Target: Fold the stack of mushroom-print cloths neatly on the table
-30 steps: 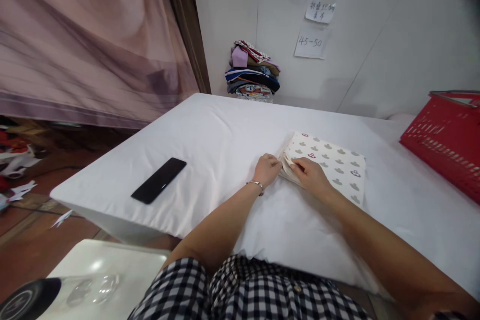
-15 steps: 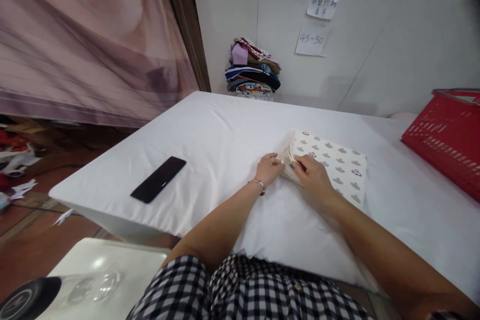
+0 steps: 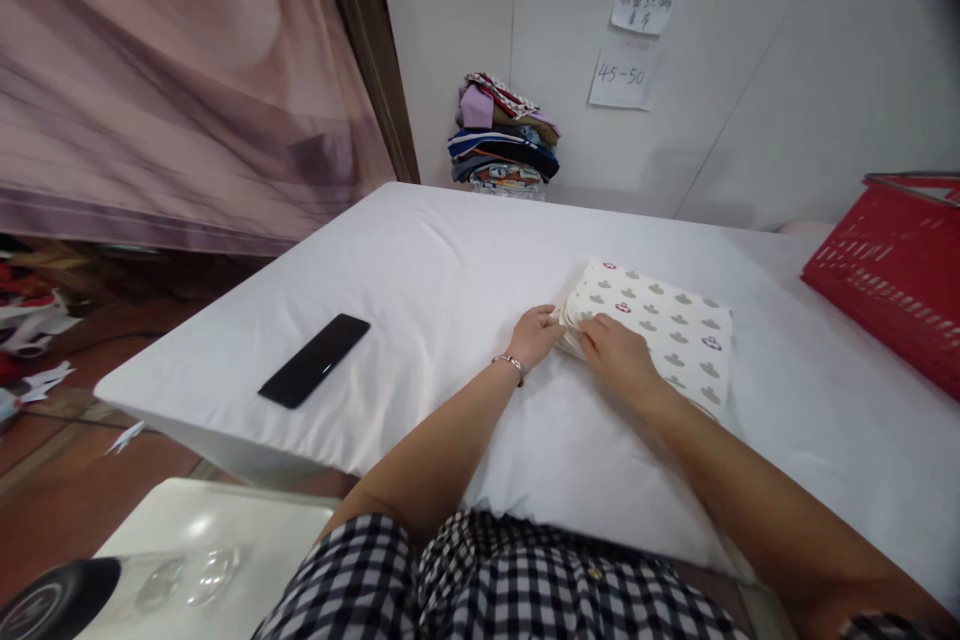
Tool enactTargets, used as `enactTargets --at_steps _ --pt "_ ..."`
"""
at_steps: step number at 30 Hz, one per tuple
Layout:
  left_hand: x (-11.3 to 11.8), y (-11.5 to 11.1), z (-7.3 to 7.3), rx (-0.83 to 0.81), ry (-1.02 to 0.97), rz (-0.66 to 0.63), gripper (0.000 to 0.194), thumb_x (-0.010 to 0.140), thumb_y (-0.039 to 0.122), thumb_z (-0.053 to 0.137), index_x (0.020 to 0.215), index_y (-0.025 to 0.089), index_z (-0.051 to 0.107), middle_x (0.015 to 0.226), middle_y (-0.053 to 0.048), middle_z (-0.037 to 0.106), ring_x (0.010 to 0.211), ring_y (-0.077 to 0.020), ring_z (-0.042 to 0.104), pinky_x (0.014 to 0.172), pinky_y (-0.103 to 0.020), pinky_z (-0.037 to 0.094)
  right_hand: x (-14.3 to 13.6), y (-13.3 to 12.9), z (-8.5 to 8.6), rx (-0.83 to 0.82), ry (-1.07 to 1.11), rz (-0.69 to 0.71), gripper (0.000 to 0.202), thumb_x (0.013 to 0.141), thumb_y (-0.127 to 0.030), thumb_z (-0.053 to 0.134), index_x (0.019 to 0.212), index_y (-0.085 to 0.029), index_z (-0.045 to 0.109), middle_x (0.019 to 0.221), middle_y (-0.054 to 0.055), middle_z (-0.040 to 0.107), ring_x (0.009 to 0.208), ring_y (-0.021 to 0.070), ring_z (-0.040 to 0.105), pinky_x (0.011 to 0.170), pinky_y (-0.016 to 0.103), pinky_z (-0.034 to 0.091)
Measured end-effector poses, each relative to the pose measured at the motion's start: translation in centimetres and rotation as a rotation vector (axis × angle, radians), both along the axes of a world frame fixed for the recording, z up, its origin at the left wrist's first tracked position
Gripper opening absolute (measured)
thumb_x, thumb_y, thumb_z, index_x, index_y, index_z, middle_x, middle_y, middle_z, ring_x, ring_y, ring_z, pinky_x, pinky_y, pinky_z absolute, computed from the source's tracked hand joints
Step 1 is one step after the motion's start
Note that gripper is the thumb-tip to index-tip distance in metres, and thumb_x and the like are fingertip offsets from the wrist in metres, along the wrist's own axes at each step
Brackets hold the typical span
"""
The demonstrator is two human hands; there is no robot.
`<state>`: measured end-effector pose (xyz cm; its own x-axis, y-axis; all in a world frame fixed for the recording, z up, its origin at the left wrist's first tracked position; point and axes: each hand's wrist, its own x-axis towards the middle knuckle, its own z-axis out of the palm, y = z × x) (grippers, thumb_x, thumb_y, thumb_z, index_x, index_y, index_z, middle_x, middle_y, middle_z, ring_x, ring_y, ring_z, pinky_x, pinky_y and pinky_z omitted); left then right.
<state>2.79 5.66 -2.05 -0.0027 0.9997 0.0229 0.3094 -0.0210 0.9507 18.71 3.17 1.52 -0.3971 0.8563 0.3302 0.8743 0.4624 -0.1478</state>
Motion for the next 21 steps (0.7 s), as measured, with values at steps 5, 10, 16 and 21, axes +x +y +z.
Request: enactTargets --at_steps 5,10,16,21 --pt "0.01 -0.1 0.18 0.004 -0.01 0.002 0.013 0.071 0.018 0.06 0.059 0.018 0.065 0.111 -0.004 0.064 0.111 -0.0188 0.054 0.097 -0.029 0.04 -0.57 -0.11 -0.62 -0.055 -0.088 0.008 0.021 0.091 -0.025 0.039 0.081 -0.021 0.057 0.084 0.004 0.058 0.078 0.0173 0.053 0.055 0.028 0.025" --pt "-0.02 -0.02 -0.01 -0.018 -0.043 -0.01 0.01 0.071 0.021 0.062 0.064 0.017 0.068 0.117 -0.005 0.062 0.112 -0.0186 0.054 0.097 -0.028 0.041 -0.55 -0.26 -0.53 -0.035 -0.113 0.013 0.018 0.089 -0.027 0.041 0.082 -0.021 0.056 0.086 0.005 0.058 0.08 0.0177 0.053 0.055 0.028 0.025" --pt "-0.06 0.1 -0.22 -0.011 -0.071 -0.021 0.01 0.073 0.02 0.062 0.065 0.016 0.069 0.119 -0.004 0.061 0.106 -0.0172 0.057 0.095 -0.027 0.042 -0.66 -0.22 -0.54 -0.062 -0.128 -0.008 0.014 0.087 -0.03 0.045 0.082 -0.021 0.055 0.087 0.006 0.058 0.079 0.0186 0.052 0.054 0.028 0.025" --pt "-0.16 0.19 -0.4 -0.006 -0.079 -0.024 0.011 0.075 0.02 0.061 0.069 0.017 0.07 0.126 -0.005 0.057 0.107 -0.0179 0.057 0.097 -0.029 0.041 -0.46 -0.15 -0.45 -0.054 -0.088 -0.01 0.018 0.088 -0.026 0.04 0.079 -0.021 0.055 0.083 0.005 0.058 0.074 0.0173 0.052 0.055 0.028 0.026"
